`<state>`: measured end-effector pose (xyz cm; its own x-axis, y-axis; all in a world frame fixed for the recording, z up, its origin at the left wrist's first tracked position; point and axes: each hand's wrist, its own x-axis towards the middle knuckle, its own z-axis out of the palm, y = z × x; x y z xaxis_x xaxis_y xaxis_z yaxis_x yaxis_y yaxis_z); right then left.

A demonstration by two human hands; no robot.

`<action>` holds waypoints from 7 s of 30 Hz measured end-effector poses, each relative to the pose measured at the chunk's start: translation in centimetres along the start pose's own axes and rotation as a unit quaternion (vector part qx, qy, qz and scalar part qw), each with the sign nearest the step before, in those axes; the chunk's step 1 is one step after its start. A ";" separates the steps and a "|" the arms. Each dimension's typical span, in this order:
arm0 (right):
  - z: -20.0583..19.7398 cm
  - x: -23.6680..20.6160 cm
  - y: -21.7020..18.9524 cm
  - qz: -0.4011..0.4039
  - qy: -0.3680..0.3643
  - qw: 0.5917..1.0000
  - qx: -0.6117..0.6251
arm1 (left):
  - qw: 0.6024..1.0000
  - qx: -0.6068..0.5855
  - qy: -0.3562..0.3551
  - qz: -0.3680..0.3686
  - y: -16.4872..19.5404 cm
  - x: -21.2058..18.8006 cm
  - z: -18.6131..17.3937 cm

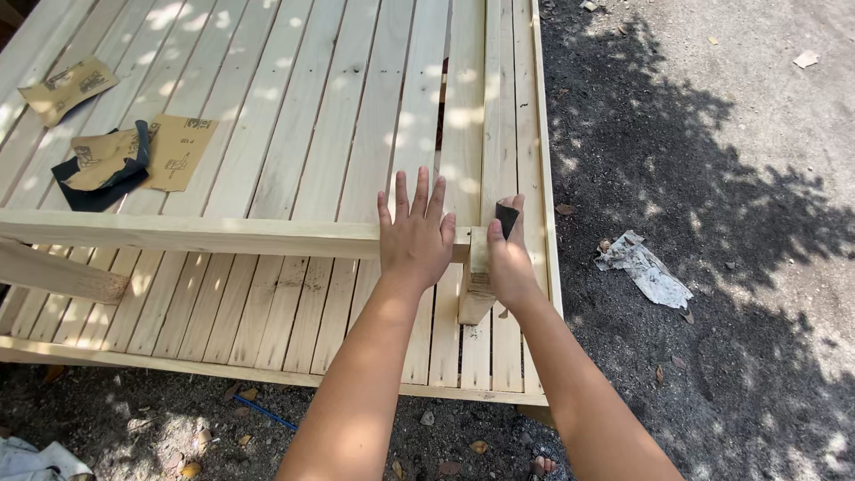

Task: The person sands the slatted surface of a wooden furniture frame using sheets of sandpaper, rubbing the paper back and forth across the planks. They reposition the sandpaper, switch to a darker abrasive sheet, and continue sanding along the edge rail and corner blocks of the frame.

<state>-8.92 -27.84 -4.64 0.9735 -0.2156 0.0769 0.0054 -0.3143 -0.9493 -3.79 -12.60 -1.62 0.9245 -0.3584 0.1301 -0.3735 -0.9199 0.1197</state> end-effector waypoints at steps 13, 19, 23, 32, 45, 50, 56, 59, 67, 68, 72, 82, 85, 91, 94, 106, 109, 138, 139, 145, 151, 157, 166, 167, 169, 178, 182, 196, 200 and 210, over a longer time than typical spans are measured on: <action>-0.6 2.4 -1.0 0.075 -0.023 0.990 -0.116 | 0.986 0.002 -0.136 -0.100 1.4 2.6 -2.1; -0.6 -7.1 -1.1 0.022 -0.047 0.980 -0.192 | 0.988 0.006 -0.130 -0.082 1.4 3.0 -2.4; -1.3 -1.6 -0.5 0.158 -0.062 0.985 0.010 | 0.986 0.000 -0.138 -0.089 1.4 2.9 -2.6; -1.3 -5.2 0.1 0.009 -0.041 0.999 -0.002 | 0.985 0.006 -0.152 -0.087 1.5 3.0 -3.2; -0.4 -4.8 -1.0 0.020 -0.018 0.991 -0.134 | 0.985 0.009 -0.147 -0.089 1.6 2.9 -3.3; -0.6 0.2 -1.0 0.166 -0.011 0.984 -0.060 | 0.986 0.012 -0.141 -0.086 1.5 2.8 -3.3; -0.9 -4.7 -0.8 -0.032 -0.049 0.967 -0.250 | 0.983 0.021 -0.157 -0.088 1.8 2.8 -3.5; -1.0 -4.1 -0.3 0.001 -0.052 0.978 -0.202 | 0.981 0.035 -0.169 -0.090 1.9 2.9 -3.7; -0.8 0.3 0.1 -0.002 -0.034 0.963 -0.268 | 0.982 0.025 -0.162 -0.093 1.8 2.9 -3.8; -0.8 -2.6 0.1 -0.017 -0.035 0.968 -0.248 | 0.981 0.018 -0.170 -0.097 1.8 3.0 -3.8; -1.0 -6.2 0.3 -0.004 -0.061 0.969 -0.241 | 0.975 -0.003 -0.185 -0.126 1.8 3.4 -3.7; -0.9 -3.0 0.5 -0.005 -0.051 0.978 -0.200 | 0.977 0.005 -0.167 -0.134 1.9 3.7 -3.3; -0.9 -6.6 1.1 -0.016 -0.059 0.982 -0.180 | 0.981 0.015 -0.155 -0.115 1.8 3.7 -3.2; -0.9 1.9 0.8 0.035 -0.053 0.992 -0.110 | 0.982 0.004 -0.150 -0.112 1.8 3.9 -3.2; -1.0 1.2 -0.1 0.030 -0.050 0.993 -0.100 | 0.982 -0.001 -0.151 -0.110 1.9 3.8 -3.3; -0.9 1.3 -0.8 0.000 -0.054 0.983 -0.173 | 0.986 -0.008 -0.128 -0.109 1.7 3.7 -2.9; -0.5 -2.2 -0.6 -0.042 -0.054 0.970 -0.235 | 0.986 -0.011 -0.129 -0.106 1.7 3.7 -3.0; -0.4 -2.4 -0.4 -0.031 -0.049 0.987 -0.150 | 0.988 -0.025 -0.112 -0.106 1.5 3.6 -3.0; -0.3 -3.9 -0.3 -0.051 -0.047 0.983 -0.167 | 0.988 -0.023 -0.110 -0.105 1.5 3.5 -2.9; -0.3 -0.4 -0.2 0.054 -0.034 0.997 -0.031 | 0.989 -0.025 -0.107 -0.104 1.4 3.4 -2.8; -0.4 -1.9 -1.3 0.025 -0.040 0.995 -0.093 | 0.988 -0.017 -0.110 -0.106 1.3 3.6 -2.9; -0.1 -2.7 -0.7 -0.006 -0.056 0.978 -0.199 | 0.988 -0.014 -0.110 -0.106 1.4 3.6 -3.0; -0.4 -3.9 -0.8 -0.041 -0.053 0.982 -0.178 | 0.990 -0.025 -0.096 -0.104 1.5 3.5 -3.0; -0.4 -4.9 -0.8 -0.045 -0.057 0.981 -0.183 | 0.990 -0.025 -0.095 -0.105 1.5 3.5 -2.9; -0.6 -5.4 -0.6 -0.054 -0.065 0.978 -0.191 | 0.990 -0.025 -0.094 -0.106 1.6 3.5 -2.9; -0.6 0.3 0.3 0.023 -0.032 0.998 -0.052 | 0.989 -0.021 -0.105 -0.104 1.6 3.5 -2.9; -0.6 -5.5 0.3 -0.006 -0.047 0.993 -0.106 | 0.989 -0.011 -0.106 -0.105 1.6 3.4 -2.8; -0.6 -5.5 -0.6 -0.043 -0.058 0.975 -0.211 | 0.991 -0.017 -0.085 -0.098 1.5 3.5 -2.4; -0.5 0.5 -0.7 -0.036 -0.044 0.979 -0.194 | 0.992 -0.017 -0.080 -0.099 1.4 3.6 -2.4; -0.6 -5.3 -2.0 -0.060 -0.072 0.962 -0.256 | 0.991 -0.020 -0.081 -0.107 1.7 3.5 -2.5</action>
<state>-14.23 -26.61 -3.00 0.9947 -0.0293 0.0989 0.0434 -0.7507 -0.6592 -1.38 -15.04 1.54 0.9818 -0.1797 -0.0618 -0.1673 -0.9716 0.1670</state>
